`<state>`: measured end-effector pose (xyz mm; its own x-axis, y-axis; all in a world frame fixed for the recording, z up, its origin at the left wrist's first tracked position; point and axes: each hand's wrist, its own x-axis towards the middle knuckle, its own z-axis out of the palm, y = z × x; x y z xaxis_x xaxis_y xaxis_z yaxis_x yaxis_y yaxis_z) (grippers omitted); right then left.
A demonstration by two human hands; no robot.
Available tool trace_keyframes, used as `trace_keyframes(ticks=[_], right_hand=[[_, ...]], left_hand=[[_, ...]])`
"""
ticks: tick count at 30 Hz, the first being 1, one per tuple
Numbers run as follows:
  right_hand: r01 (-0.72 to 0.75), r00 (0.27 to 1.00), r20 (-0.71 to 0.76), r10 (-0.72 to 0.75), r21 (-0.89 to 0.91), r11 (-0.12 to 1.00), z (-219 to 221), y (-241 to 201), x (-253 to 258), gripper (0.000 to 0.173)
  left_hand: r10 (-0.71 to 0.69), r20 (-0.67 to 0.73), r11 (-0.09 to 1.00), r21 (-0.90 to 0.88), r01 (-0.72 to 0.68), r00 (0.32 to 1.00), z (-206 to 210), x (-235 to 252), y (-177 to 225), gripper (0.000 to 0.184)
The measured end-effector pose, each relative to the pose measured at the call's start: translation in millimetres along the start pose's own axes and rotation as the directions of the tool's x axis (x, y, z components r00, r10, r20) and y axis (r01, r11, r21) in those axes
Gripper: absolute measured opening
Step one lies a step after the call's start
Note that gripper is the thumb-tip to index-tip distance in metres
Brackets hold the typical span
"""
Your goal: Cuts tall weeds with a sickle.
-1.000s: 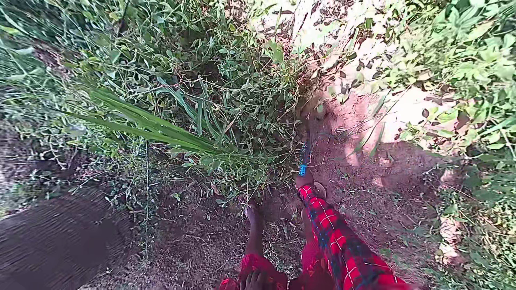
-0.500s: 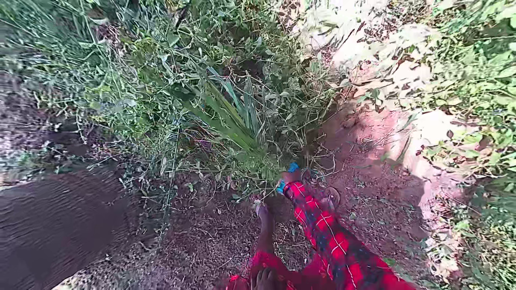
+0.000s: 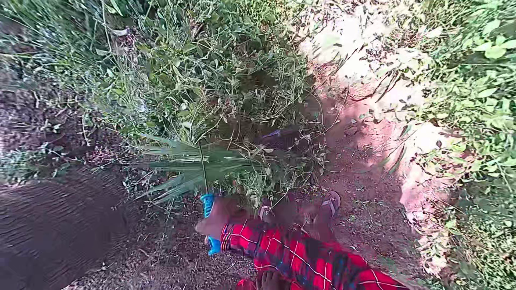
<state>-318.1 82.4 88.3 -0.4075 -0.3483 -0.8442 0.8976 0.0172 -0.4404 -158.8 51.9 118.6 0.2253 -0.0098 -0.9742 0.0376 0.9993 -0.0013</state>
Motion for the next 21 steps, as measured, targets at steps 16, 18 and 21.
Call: trace_keyframes(ticks=[16, 18, 21], right_hand=[[0.212, 0.582, -0.78, -0.23, -0.127, 0.969, -194, 203, -56, 0.051], [0.05, 0.596, -0.798, 0.088, 0.147, 0.988, -227, 224, -48, 0.06], [0.06, 0.55, -0.763, 0.338, 0.44, 0.896, -255, 217, -12, 0.064]], left_hand=[[0.06, -0.247, 0.99, 0.142, -0.025, 0.967, 110, 145, -41, 0.061], [0.061, -0.25, 0.986, 0.163, -0.02, 0.966, 111, 145, -40, 0.061], [0.06, -0.269, 0.984, 0.179, -0.012, 0.961, 115, 150, -42, 0.06]])
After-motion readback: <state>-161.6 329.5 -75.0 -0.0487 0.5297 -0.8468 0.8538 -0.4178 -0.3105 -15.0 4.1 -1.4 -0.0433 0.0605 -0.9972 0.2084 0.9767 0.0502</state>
